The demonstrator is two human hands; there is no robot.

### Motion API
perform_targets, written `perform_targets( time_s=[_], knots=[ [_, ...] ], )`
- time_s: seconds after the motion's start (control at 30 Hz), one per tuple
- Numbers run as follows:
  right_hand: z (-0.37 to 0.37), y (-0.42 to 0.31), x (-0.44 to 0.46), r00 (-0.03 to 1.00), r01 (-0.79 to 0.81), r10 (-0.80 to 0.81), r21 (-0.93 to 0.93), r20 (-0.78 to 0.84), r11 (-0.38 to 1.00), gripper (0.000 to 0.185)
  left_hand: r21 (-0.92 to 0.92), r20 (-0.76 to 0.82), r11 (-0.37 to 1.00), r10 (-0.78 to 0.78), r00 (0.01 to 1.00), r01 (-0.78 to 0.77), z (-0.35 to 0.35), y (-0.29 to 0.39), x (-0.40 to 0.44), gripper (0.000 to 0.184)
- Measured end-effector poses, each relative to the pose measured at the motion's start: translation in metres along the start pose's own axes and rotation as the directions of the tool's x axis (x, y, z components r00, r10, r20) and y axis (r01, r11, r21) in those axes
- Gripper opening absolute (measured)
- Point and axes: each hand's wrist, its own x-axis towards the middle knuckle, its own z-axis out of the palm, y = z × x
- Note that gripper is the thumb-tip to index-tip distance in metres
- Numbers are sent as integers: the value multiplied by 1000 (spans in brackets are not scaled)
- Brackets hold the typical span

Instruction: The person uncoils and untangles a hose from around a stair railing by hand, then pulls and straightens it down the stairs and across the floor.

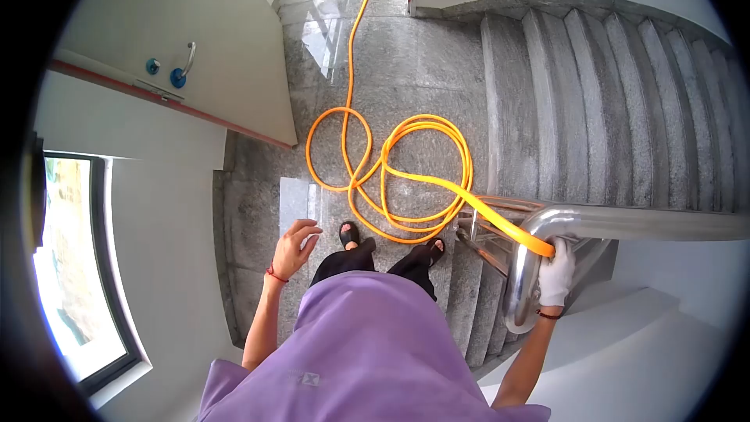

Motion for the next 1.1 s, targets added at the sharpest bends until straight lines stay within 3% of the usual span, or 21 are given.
perform_targets(
  time_s=[0.1, 0.17, 0.2, 0.3, 0.5, 0.57, 0.63, 0.7, 0.8, 0.97, 1.1],
  knots=[
    [-1, -2, 5, 997, -3, 15, -169, 74, 986, 23, 18, -101, 998, -55, 993, 57, -38, -43, -19, 14],
    [-6, -12, 13, 965, -99, 177, -357, 193, 929, 24, -2, -127, 993, -120, 985, 120, -56, -67, -30, 13],
    [-6, -10, 14, 974, -32, 121, -413, 190, 910, 23, -10, -124, 993, -121, 985, 121, -63, -78, -33, 13],
    [-4, -1, 13, 963, -63, 169, -439, 208, 896, 20, 46, -124, 997, -59, 991, 65, -78, -97, -37, 11],
    [-8, -19, 18, 954, -120, 216, -392, 209, 912, 20, 74, -102, 997, 14, 995, -7, -84, -79, -17, 10],
    [-9, -15, 17, 963, -87, 160, -312, 215, 946, 23, 81, -116, 997, 29, 993, -20, -72, -65, -13, 10],
    [-7, -1, 13, 968, -106, 143, -178, 206, 978, 29, 71, -152, 997, 51, 987, -41, -59, -49, -12, 10],
    [-7, 9, 1, 991, -24, 45, -167, 123, 986, 39, 61, -141, 997, 60, 988, -52, -43, -36, -13, 10],
    [-23, 4, -18, 981, -132, 150, -144, 123, 981, 49, 82, -101, 996, 46, 994, -38, -21, -17, -13, 9],
    [-39, -3, -39, 980, -190, 190, -1, -67, 982, 49, 79, -91, 994, 78, 993, -70, -15, -3, -10, 9],
    [-31, -41, -40, 952, -90, 105, 66, -288, 994, 41, 121, -94, 990, 91, 991, -79, -39, -22, -13, 10]
  ],
)
